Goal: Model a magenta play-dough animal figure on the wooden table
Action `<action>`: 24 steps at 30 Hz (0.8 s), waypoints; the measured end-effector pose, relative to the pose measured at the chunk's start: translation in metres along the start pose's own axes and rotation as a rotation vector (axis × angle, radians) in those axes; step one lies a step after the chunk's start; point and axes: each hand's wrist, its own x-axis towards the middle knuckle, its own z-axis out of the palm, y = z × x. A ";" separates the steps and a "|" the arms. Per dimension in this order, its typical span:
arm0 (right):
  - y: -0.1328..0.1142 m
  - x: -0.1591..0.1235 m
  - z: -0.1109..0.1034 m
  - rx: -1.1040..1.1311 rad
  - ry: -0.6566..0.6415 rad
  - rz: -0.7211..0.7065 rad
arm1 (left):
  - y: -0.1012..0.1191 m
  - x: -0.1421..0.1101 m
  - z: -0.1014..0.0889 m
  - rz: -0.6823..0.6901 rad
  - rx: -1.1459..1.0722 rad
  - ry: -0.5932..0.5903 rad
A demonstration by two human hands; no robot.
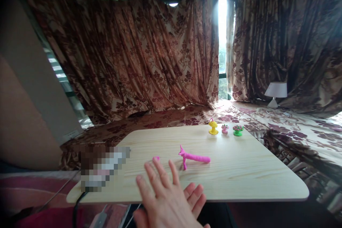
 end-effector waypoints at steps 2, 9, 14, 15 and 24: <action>0.033 0.007 -0.027 0.075 -0.224 -0.154 | -0.003 0.001 -0.009 0.053 -0.048 0.022; 0.075 -0.013 -0.048 0.021 -0.164 -0.224 | 0.007 -0.010 -0.013 0.010 -0.393 0.123; 0.072 -0.025 -0.044 0.085 -0.047 -0.342 | 0.018 -0.006 -0.003 -0.009 -0.365 0.113; 0.072 -0.025 -0.044 0.117 -0.030 -0.337 | 0.020 -0.006 -0.001 -0.010 -0.356 0.143; 0.081 -0.023 -0.052 0.264 0.001 -0.226 | 0.019 -0.018 0.003 -0.050 -0.273 0.291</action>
